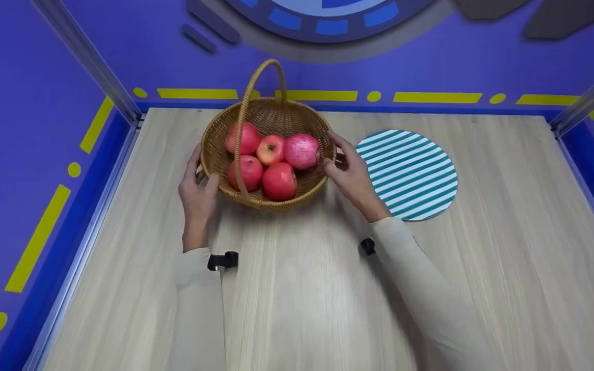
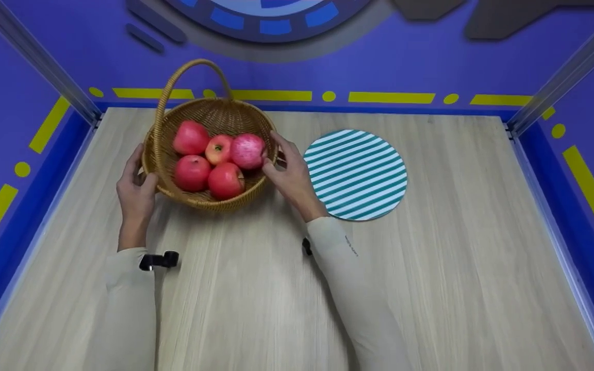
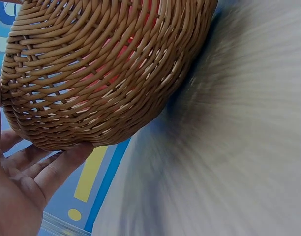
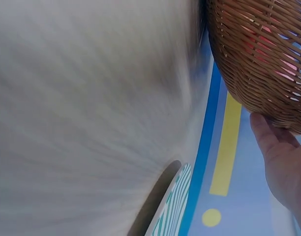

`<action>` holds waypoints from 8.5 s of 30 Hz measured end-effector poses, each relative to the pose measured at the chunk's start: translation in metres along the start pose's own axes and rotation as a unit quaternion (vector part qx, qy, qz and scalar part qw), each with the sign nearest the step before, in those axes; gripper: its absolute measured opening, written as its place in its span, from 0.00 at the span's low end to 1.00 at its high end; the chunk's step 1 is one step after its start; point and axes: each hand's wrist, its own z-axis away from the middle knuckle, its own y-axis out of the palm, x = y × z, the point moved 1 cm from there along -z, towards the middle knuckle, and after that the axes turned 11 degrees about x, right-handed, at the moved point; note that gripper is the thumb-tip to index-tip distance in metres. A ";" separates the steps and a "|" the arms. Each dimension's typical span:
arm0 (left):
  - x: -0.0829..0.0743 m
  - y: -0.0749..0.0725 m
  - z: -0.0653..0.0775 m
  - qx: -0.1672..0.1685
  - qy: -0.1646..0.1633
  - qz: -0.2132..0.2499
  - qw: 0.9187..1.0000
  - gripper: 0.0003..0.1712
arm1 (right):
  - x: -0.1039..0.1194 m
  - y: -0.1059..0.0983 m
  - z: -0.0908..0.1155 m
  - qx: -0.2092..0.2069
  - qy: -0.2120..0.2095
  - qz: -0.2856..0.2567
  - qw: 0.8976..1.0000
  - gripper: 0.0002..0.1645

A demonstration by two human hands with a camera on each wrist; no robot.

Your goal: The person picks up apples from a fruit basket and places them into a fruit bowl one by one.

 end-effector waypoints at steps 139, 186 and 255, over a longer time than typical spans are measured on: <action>-0.021 0.049 0.005 0.045 -0.036 0.074 0.996 0.44 | 0.049 -0.038 -0.037 0.199 -0.059 0.442 0.872 0.42; -0.025 0.049 0.005 0.043 -0.072 0.096 0.992 0.46 | 0.062 -0.089 -0.011 0.066 -0.079 0.226 0.969 0.49; -0.014 0.048 0.006 0.039 -0.070 0.076 0.994 0.45 | -0.051 -0.147 0.011 -0.158 0.159 0.063 0.972 0.55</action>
